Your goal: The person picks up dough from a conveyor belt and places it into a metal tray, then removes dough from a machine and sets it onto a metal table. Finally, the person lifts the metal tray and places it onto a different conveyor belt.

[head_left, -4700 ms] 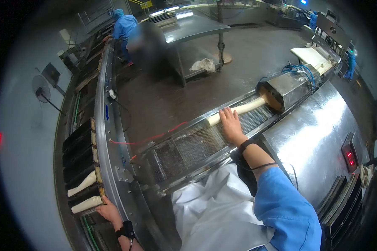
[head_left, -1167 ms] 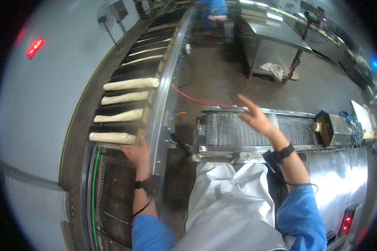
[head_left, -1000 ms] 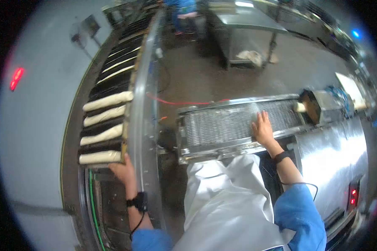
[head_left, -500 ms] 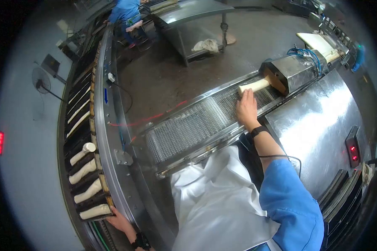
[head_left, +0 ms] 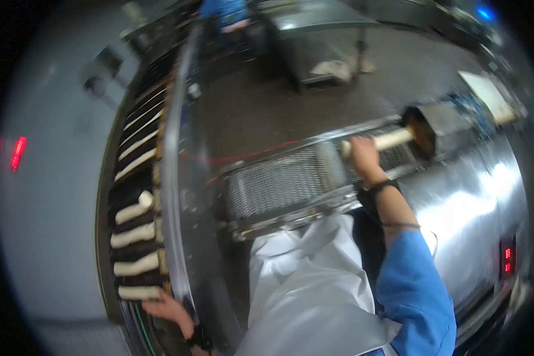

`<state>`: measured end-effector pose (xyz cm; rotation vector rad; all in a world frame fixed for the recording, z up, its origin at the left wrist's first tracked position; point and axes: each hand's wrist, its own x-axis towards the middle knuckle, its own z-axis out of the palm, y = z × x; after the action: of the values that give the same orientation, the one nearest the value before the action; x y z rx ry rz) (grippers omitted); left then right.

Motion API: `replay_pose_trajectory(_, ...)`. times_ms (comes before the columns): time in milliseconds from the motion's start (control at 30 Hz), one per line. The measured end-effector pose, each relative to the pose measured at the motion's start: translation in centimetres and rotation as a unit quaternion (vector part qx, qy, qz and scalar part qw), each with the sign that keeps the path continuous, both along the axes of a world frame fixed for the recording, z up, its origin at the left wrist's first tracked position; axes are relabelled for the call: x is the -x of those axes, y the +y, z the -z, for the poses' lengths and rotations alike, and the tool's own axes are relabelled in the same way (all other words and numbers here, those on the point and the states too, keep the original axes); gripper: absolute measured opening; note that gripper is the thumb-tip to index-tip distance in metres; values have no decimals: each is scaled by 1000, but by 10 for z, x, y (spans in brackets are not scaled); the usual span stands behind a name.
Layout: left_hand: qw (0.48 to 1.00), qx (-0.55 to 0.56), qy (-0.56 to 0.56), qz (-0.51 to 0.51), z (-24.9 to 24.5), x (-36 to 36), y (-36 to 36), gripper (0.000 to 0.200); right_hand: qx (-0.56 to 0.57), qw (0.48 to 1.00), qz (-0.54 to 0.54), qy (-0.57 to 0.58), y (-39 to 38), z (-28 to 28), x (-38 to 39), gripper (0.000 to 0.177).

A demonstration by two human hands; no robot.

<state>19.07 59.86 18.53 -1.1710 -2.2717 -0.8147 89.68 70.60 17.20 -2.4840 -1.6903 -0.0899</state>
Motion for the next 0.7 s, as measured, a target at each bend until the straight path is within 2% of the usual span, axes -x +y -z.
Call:
replay_pose_trajectory(33, 999, -2, -29, -20, -19, -22, 9, 77, -40, 998, -38, 24, 0, 14, 1, 28)
replay_pose_trajectory(67, 998, 32, -3, 60, -33, -35, 17, 73, -52, 995, -81, 32, -5, 11, 6, 38)
replay_pose_trajectory(100, 993, -4, -27, 117, -31, -38, 32, 69, -78, 991, -106, 17, -9, 18, 14, 49)
replay_pose_trajectory(133, 984, -62, -64, 157, -18, -35, 45, 65, -63, 989, -131, 28, -13, 19, 13, 49)
replay_pose_trajectory(167, 988, -4, -29, 153, -31, -46, 53, 62, -44, 988, -148, 14, -20, -1, 28, 35)
replay_pose_trajectory(200, 971, -11, -122, 204, -50, -61, 60, 60, -45, 985, -164, -31, -18, 7, 27, 34)
replay_pose_trajectory(233, 963, -33, -124, 236, -44, -61, 78, 59, -54, 987, -150, -32, -21, 13, 28, 34)
replay_pose_trajectory(267, 967, -29, -115, 225, -47, -71, 91, 58, -16, 992, -107, -66, -23, 8, 33, 32)
replay_pose_trajectory(333, 938, -61, -202, 275, -47, -58, 99, 58, -12, 993, -48, -109, -49, -12, 58, 28)
replay_pose_trajectory(367, 939, -71, -204, 268, -48, -57, 105, 58, -11, 994, -26, -102, -53, -18, 67, 28)
replay_pose_trajectory(400, 924, -84, -267, 262, -50, -60, 110, 59, -20, 994, -33, -104, -52, -12, 64, 28)
replay_pose_trajectory(433, 902, -95, -333, 257, -51, -56, 118, 61, -23, 998, -34, -39, -46, -9, 62, 29)
replay_pose_trajectory(467, 901, -99, -336, 255, -51, -53, 128, 61, -24, 999, -34, 29, -41, -4, 59, 30)
replay_pose_trajectory(500, 885, -106, -371, 262, -49, -48, 140, 64, -25, 999, -35, 27, -34, -11, 62, 30)
replay_pose_trajectory(533, 867, -111, -405, 269, -46, -45, 151, 68, -75, 986, -57, 139, -23, -30, 68, 31)
replay_pose_trajectory(567, 867, -110, -405, 268, -46, -47, 160, 68, -123, 957, -78, 252, -12, -51, 73, 33)
replay_pose_trajectory(633, 769, -109, -590, 221, -40, -48, 173, 76, -136, 842, -136, 504, -1, -105, 96, 29)
replay_pose_trajectory(700, 782, -104, -581, 199, -32, -44, 178, 81, -222, 784, -183, 550, -4, -172, 157, 28)
